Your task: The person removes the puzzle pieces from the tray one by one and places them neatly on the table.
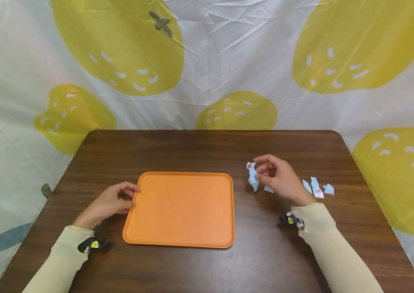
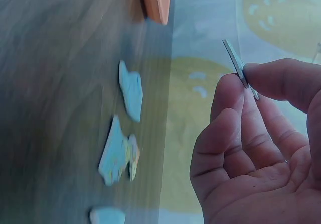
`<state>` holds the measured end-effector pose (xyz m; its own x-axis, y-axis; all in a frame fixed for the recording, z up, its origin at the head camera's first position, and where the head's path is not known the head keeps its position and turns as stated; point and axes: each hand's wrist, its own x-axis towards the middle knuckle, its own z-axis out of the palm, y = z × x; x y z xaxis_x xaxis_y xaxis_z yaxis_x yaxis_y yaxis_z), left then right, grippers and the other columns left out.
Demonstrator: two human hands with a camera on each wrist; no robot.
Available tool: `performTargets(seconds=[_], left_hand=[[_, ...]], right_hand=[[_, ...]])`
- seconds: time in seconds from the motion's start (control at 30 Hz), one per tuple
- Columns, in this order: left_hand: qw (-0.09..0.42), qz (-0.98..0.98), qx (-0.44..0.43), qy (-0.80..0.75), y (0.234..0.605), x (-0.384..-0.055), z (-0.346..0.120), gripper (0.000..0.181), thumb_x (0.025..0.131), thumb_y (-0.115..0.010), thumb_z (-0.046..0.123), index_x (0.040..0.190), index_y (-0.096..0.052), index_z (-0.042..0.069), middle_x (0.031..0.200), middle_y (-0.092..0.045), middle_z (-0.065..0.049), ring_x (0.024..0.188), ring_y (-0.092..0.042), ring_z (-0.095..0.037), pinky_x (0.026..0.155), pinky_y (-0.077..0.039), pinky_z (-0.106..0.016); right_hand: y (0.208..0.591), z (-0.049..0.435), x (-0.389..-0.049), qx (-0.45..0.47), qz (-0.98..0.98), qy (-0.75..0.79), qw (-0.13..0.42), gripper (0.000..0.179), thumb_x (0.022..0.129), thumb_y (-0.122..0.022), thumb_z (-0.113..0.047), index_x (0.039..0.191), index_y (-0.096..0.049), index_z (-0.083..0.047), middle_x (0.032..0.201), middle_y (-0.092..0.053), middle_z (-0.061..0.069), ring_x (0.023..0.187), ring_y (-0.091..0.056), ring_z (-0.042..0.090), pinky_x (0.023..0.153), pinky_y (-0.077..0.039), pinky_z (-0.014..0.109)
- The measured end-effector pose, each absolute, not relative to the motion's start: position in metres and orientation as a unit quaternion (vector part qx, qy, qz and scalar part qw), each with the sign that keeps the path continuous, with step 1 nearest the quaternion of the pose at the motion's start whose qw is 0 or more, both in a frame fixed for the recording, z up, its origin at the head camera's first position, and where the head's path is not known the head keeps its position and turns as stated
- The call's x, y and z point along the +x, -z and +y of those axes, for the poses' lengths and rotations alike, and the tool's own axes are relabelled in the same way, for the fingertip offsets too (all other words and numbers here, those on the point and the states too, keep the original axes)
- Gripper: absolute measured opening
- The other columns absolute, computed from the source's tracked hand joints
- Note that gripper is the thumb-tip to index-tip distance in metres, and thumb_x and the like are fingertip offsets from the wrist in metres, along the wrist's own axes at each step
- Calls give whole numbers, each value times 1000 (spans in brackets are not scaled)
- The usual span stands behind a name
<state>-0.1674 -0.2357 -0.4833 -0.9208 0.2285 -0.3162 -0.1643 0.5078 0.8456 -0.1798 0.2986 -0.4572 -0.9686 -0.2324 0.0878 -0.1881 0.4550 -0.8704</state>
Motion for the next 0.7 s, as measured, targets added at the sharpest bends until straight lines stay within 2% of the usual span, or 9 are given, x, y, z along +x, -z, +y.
performTargets(seconds=[0.2, 0.3, 0.43, 0.7], left_hand=[[197, 846, 18, -496, 483, -167, -235, 43, 91, -76, 6, 132, -67, 11, 123, -59, -18, 95, -66, -24, 76, -63, -37], [196, 846, 20, -496, 483, -167, -235, 43, 90, -76, 6, 132, -67, 10, 123, -59, -18, 95, -66, -25, 76, -62, -37], [197, 846, 15, -496, 483, -167, -236, 43, 90, -75, 5, 132, -67, 11, 122, -59, -17, 95, -66, -25, 76, -62, -36], [193, 848, 20, -493, 483, -167, -235, 44, 90, -76, 5, 133, -67, 10, 122, -59, -18, 93, -66, -24, 76, -63, -37]], right_hand=[[457, 322, -177, -117, 857, 501, -3, 45, 97, -73, -3, 140, -60, -2, 102, -74, 3, 83, -72, 12, 67, -58, 26], [456, 334, -175, -104, 860, 499, -17, 45, 97, -74, -5, 140, -61, -4, 102, -75, -3, 84, -72, 7, 61, -56, 24], [455, 348, -173, -83, 860, 502, -23, 46, 97, -75, -7, 141, -60, -3, 101, -75, -7, 85, -71, 4, 59, -55, 24], [462, 381, -166, -46, 871, 489, -30, 48, 97, -74, -6, 142, -57, -1, 99, -75, -9, 85, -71, 2, 69, -58, 20]])
